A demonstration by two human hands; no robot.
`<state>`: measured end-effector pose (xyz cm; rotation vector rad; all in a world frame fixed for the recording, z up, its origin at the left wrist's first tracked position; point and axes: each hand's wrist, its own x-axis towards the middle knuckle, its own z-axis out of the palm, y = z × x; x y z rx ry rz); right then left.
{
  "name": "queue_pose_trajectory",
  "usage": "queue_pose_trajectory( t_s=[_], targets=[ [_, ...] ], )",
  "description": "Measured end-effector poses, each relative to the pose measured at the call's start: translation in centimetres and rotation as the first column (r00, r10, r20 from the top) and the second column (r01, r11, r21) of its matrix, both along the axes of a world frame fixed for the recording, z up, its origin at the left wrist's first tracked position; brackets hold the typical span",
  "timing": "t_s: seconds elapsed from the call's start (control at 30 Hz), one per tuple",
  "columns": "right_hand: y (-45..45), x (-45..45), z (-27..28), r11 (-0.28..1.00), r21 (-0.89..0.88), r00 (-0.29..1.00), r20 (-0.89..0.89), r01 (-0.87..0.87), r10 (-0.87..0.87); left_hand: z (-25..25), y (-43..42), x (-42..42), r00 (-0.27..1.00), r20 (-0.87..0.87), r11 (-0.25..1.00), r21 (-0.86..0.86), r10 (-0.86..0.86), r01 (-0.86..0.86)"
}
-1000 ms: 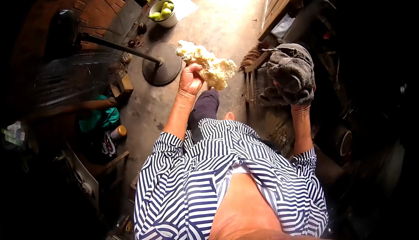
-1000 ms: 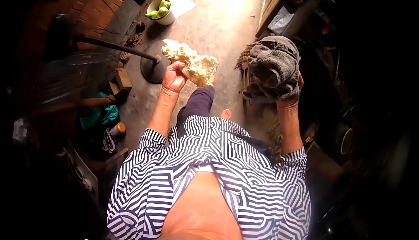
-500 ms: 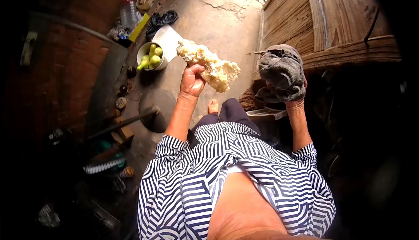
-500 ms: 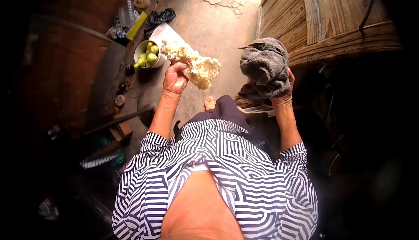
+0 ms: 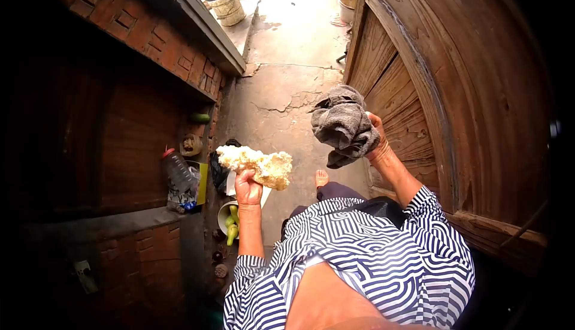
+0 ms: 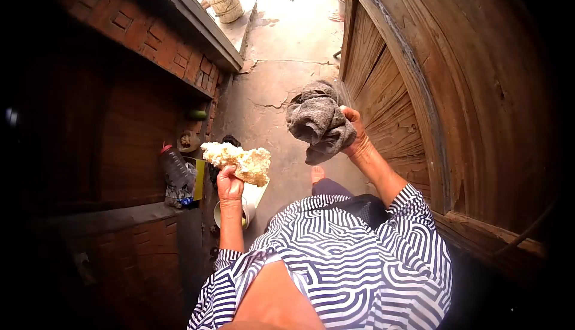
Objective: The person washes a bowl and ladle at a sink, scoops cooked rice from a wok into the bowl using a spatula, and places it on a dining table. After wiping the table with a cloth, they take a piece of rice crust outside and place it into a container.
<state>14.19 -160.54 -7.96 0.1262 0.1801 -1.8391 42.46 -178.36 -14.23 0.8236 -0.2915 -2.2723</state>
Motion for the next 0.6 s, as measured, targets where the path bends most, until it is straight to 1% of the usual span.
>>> queue_pose_trajectory(
  t_s=[0.07,0.13,0.17,0.2,0.23,0.27,0.33,0.37,0.4,0.43,0.47,0.5,0.53,0.57,0.6],
  targets=[
    [-0.5,-0.2,-0.2,0.998,-0.011,0.998,0.029,-0.059,0.060,-0.4,-0.1,2.2,0.998,0.019,0.994,0.082,0.065,-0.067],
    [-1.0,-0.9,0.8,0.998,0.066,0.999,-0.037,0.002,0.001,-1.2,-0.6,2.4,0.995,-0.013,0.991,0.097,0.097,-0.095],
    [-1.2,-0.8,1.2,0.996,0.085,1.000,-0.003,-0.025,0.025,0.1,0.4,3.2,0.986,0.069,0.982,0.103,0.150,-0.157],
    [-1.2,-0.7,1.6,0.991,0.103,0.995,0.053,-0.088,0.083,0.8,1.1,3.9,0.978,0.104,0.972,0.131,0.182,-0.195],
    [-1.3,-1.4,1.8,0.990,0.105,0.994,0.063,-0.096,0.090,0.3,-0.2,2.9,0.983,0.101,0.980,0.104,0.157,-0.167],
    [-1.1,-1.5,1.4,0.992,0.108,0.997,0.053,-0.069,0.064,-0.1,-1.2,2.2,0.987,0.097,0.987,0.077,0.132,-0.139],
    [-0.8,-1.7,-0.3,0.993,0.118,1.000,0.001,0.011,-0.012,-0.6,-3.3,1.1,0.996,0.063,0.993,0.098,0.058,-0.064],
    [-1.0,-2.0,-1.0,0.985,0.146,0.995,-0.063,0.087,-0.079,-1.0,-4.6,0.5,0.998,0.054,0.993,0.109,0.041,-0.046],
    [-1.0,-2.7,-1.1,0.983,0.152,0.993,-0.066,0.104,-0.095,-1.5,-6.0,-0.6,0.999,0.045,0.992,0.121,0.023,-0.029],
    [-1.1,-3.6,-0.6,0.976,0.186,0.992,-0.062,0.116,-0.106,-2.1,-7.1,-2.5,0.998,0.060,0.997,0.072,0.030,-0.035],
    [-1.3,-4.3,0.1,0.967,0.220,0.991,-0.059,0.127,-0.117,-2.4,-8.1,-4.1,0.999,0.051,0.997,0.079,0.007,-0.011],
    [-1.3,-5.2,1.0,0.980,0.164,0.994,-0.039,0.109,-0.103,-3.0,-8.9,-5.9,0.999,0.041,0.996,0.086,-0.011,0.007],
    [-1.1,-5.6,1.1,0.977,0.172,0.992,-0.049,0.122,-0.116,-2.9,-9.6,-7.9,0.999,0.031,0.995,0.093,-0.028,0.025],
    [-1.1,-5.7,1.4,0.965,0.190,0.983,-0.067,0.180,-0.170,-2.4,-10.3,-9.4,0.995,0.065,0.992,0.108,-0.077,0.070],
    [-1.3,-6.1,2.5,0.948,0.217,0.972,-0.094,0.232,-0.217,-1.8,-10.6,-11.1,0.992,0.032,0.981,0.153,-0.125,0.119]
  ],
)
